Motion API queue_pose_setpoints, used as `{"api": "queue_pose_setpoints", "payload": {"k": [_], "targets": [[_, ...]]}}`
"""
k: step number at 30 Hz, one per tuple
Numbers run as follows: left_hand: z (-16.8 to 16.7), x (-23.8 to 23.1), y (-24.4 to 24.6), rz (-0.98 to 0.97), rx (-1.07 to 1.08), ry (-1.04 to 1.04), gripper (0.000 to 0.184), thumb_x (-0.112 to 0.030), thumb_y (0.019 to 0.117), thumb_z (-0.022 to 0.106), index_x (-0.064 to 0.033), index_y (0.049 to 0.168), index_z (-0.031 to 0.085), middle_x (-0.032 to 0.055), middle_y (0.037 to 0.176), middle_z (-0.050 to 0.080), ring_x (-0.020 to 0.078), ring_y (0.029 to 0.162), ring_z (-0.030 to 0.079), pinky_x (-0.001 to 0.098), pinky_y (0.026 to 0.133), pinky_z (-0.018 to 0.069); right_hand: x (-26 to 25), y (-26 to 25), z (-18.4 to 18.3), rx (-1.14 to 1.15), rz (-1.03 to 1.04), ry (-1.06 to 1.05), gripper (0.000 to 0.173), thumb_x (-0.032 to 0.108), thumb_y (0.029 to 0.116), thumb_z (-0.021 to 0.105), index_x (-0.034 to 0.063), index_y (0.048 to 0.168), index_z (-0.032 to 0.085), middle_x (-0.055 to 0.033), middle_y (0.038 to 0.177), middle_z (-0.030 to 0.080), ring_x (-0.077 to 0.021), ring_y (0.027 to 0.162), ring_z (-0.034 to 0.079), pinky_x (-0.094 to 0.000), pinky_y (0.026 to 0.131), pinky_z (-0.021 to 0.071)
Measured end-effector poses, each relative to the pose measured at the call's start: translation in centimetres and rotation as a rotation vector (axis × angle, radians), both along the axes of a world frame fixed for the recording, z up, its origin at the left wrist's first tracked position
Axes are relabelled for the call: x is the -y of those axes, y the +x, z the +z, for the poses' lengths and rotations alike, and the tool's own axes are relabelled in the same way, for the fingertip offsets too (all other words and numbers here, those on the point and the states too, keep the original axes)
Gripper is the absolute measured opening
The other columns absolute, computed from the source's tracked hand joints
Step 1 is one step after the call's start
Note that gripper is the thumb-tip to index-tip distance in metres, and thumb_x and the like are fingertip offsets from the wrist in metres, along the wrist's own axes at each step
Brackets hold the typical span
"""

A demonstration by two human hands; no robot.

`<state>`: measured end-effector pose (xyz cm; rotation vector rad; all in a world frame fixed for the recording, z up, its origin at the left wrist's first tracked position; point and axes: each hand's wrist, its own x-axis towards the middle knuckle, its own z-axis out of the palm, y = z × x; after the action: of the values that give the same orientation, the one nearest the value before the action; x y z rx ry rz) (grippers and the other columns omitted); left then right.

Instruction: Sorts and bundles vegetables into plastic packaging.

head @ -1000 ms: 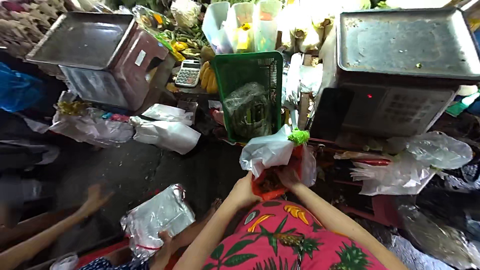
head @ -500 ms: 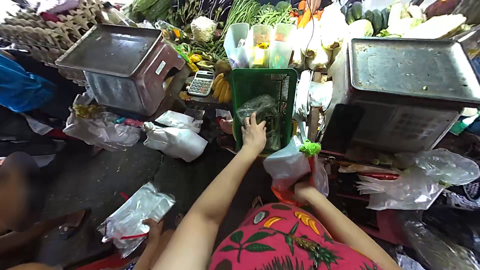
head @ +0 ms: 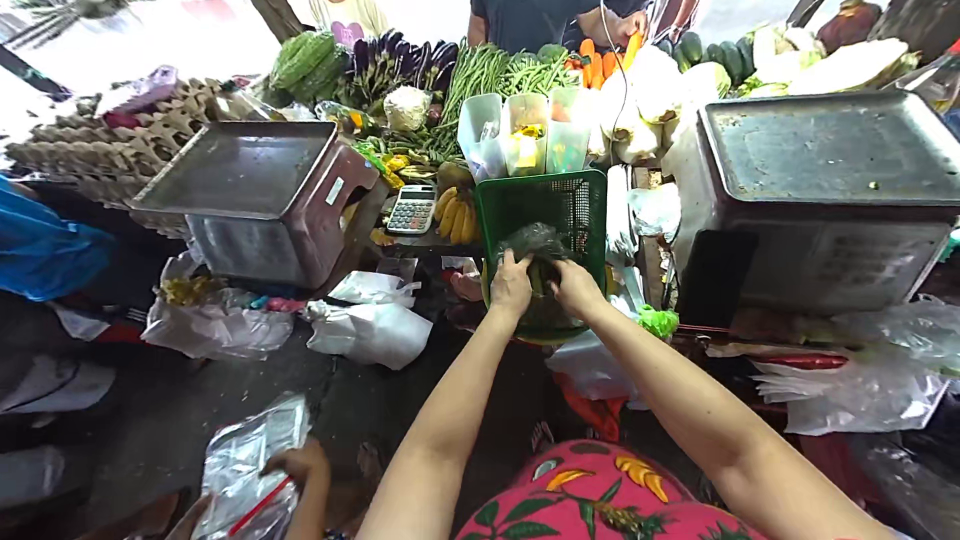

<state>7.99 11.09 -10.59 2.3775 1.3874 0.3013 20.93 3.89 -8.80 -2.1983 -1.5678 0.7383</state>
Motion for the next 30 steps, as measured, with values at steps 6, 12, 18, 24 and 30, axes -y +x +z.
{"api": "queue_pose_setpoints", "payload": {"k": [6, 12, 18, 24, 30], "targets": [[0.1, 0.6, -1.2, 0.037, -0.025, -0.111, 0.061, 0.004, 0.0904, 0.061, -0.0248, 0.144, 0.060, 0.0256, 0.151, 0.040, 0.0421, 0.134, 0.049, 0.0532, 0.103, 0.0515, 0.5, -0.2, -1.1, 0.060, -0.013, -0.006, 0.068, 0.013, 0.0893, 0.075, 0.0159, 0.152, 0.049, -0.0147, 0.151, 0.052, -0.0425, 0.127, 0.058, -0.0612, 0.100, 0.0510], [1.1, 1.2, 0.0, 0.065, 0.106, -0.198, 0.043, -0.028, 0.0985, 0.060, -0.0086, 0.137, 0.062, 0.0266, 0.153, 0.040, 0.0420, 0.141, 0.042, 0.0535, 0.112, 0.0419, -0.2, -0.3, -1.3, 0.000, -0.061, 0.003, 0.047, 0.026, 0.1004, 0.064, 0.0148, 0.146, 0.057, -0.0180, 0.146, 0.056, -0.0391, 0.124, 0.061, -0.0593, 0.102, 0.0503], [0.8, 3.7, -1.2, 0.042, 0.310, -0.081, 0.050, -0.031, 0.0865, 0.080, -0.0054, 0.126, 0.065, 0.0297, 0.140, 0.048, 0.0460, 0.130, 0.048, 0.0545, 0.110, 0.0416, -0.1, 0.1, -1.0, 0.038, 0.008, -0.051, 0.039, 0.015, 0.0949, 0.066, 0.0078, 0.133, 0.062, -0.0174, 0.137, 0.062, -0.0368, 0.126, 0.060, -0.0586, 0.103, 0.0491], [1.7, 4.2, -1.7, 0.054, 0.269, -0.241, 0.052, -0.027, 0.0953, 0.072, -0.0103, 0.142, 0.055, 0.0222, 0.133, 0.061, 0.0352, 0.123, 0.060, 0.0495, 0.106, 0.0473, -0.7, -1.2, -0.5, 0.067, -0.081, -0.082, 0.038, 0.012, 0.0928, 0.066, 0.0053, 0.130, 0.064, -0.0187, 0.137, 0.062, -0.0396, 0.123, 0.061, -0.0604, 0.100, 0.0496], [4.8, 1.6, -1.9, 0.062, 0.438, -0.203, 0.056, -0.010, 0.0990, 0.058, -0.0068, 0.151, 0.038, 0.0205, 0.133, 0.064, 0.0346, 0.119, 0.065, 0.0543, 0.099, 0.0532, 0.2, -1.0, -0.4, -0.053, -0.094, -0.037, 0.038, 0.020, 0.0934, 0.072, 0.0100, 0.130, 0.065, -0.0172, 0.126, 0.068, -0.0367, 0.122, 0.063, -0.0601, 0.102, 0.0491]]}}
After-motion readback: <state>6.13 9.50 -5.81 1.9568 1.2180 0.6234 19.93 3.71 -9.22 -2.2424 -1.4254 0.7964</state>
